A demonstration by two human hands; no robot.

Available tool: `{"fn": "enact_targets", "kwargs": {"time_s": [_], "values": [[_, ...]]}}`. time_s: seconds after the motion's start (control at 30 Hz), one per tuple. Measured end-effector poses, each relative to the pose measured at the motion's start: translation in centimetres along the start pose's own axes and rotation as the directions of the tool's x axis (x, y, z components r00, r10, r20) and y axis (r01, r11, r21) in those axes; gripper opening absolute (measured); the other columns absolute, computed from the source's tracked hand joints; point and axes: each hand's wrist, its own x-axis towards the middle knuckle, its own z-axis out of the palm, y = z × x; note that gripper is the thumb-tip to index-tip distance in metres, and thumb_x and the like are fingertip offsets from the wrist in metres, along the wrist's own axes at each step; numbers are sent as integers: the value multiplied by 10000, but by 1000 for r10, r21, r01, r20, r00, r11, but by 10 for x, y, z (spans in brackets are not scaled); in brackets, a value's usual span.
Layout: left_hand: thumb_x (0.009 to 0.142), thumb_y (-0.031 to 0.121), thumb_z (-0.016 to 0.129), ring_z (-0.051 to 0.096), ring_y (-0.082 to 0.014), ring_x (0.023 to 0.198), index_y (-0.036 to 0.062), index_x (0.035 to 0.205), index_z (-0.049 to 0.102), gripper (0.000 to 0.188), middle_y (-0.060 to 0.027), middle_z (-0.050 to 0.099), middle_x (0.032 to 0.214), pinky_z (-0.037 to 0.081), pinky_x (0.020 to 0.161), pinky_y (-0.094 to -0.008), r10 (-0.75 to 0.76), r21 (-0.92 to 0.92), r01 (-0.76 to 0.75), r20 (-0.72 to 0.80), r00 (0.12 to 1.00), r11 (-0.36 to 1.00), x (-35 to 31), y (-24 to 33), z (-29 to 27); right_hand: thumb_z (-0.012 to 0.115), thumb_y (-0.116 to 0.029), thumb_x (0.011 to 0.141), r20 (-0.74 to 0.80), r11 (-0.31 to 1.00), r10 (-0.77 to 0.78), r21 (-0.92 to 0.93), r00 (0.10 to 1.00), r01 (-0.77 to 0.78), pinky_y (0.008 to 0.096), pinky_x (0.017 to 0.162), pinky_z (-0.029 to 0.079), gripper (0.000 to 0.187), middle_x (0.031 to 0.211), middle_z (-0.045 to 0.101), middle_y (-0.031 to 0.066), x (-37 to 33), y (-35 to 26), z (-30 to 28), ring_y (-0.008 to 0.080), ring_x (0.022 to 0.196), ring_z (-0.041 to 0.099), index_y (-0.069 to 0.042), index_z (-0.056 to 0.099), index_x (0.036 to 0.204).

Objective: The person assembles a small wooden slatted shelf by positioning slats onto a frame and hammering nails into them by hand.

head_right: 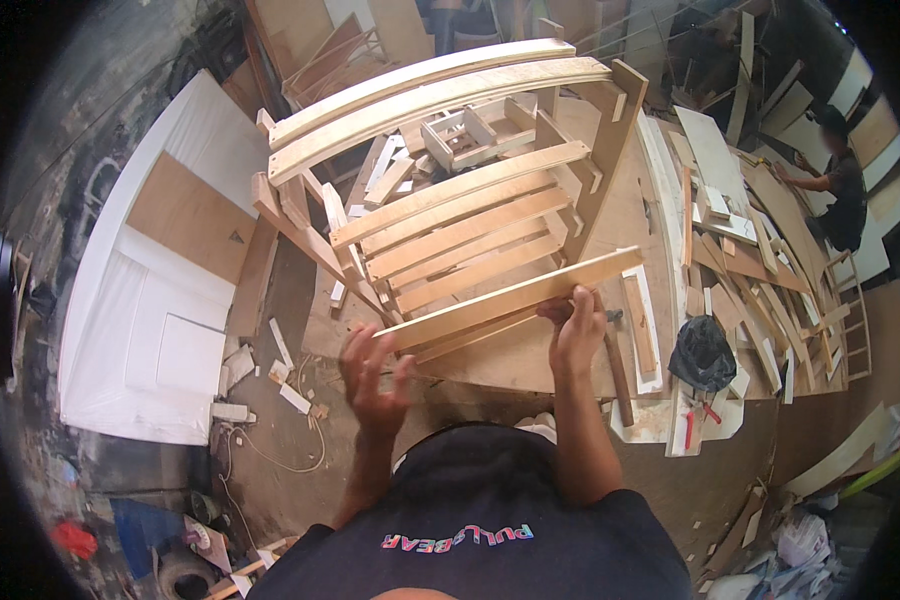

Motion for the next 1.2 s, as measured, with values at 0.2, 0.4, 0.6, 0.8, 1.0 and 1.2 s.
{"fn": "enact_targets", "kwargs": {"time_s": [0.2, 0.4, 0.6, 0.8, 1.0, 1.2], "values": [[957, 27, 730, 684, -344, 1194, -33, 1326, 656, 381, -227, 672, 1319, 579, 1017, -461, 167, -244, -212, -194, 967, 946, 22, -62, -39, 554, -182, 1053, -86, 976, -185, 101, 979, 194, 352, 667, 636, 181, 851, 617, 93, 27, -15, 23, 251, 706, 723, -12, 593, 1007], [1083, 60, 564, 664, -254, 1223, -57, 1370, 638, 318, -156, 697, 1297, 547, 1059, -381, -501, -714, 317, -55, 864, 624, 107, -103, -11, 590, -214, 1055, -107, 986, -105, 116, 989, 117, 342, 710, 674, 262, 925, 634, 123, 59, -45, 66, 271, 786, 743, 46, 602, 1084], [1060, 32, 560, 638, -174, 1152, -77, 1473, 557, 427, -97, 670, 1276, 507, 1042, -323, -534, -872, 471, 337, 776, 135, 143, -153, 7, 564, -196, 1079, -19, 985, -69, 159, 997, 71, 348, 711, 683, 283, 940, 652, 151, 91, -38, 113, 284, 798, 755, 84, 580, 1120], [1053, 205, 612, 591, -113, 902, -78, 1404, 603, 451, -33, 655, 1104, 508, 834, -275, -490, -628, 487, 187, 851, 607, 144, -174, 19, 580, -188, 1062, 151, 1000, -14, -11, 988, 16, 378, 762, 680, 277, 958, 684, 190, 106, -21, 133, 296, 831, 769, 83, 581, 1120], [891, 260, 799, 662, -194, 1114, -74, 1498, 467, 769, -101, 630, 1285, 545, 1046, -346, -502, -811, 430, 201, 841, 396, 108, -211, 22, 588, -225, 1072, 289, 981, 175, -131, 941, -142, 346, 785, 683, 363, 1019, 706, 198, 117, -15, 148, 288, 867, 783, 112, 603, 1207], [869, 254, 880, 640, -183, 1178, -79, 1473, 481, 796, -155, 573, 1463, 547, 1074, -336, -556, -755, 397, 53, 830, 521, 98, -215, 37, 611, -232, 1078, 286, 945, 105, -326, 953, -7, 320, 705, 676, 437, 975, 734, 187, 118, -26, 144, 237, 784, 779, 111, 598, 1348]]}}
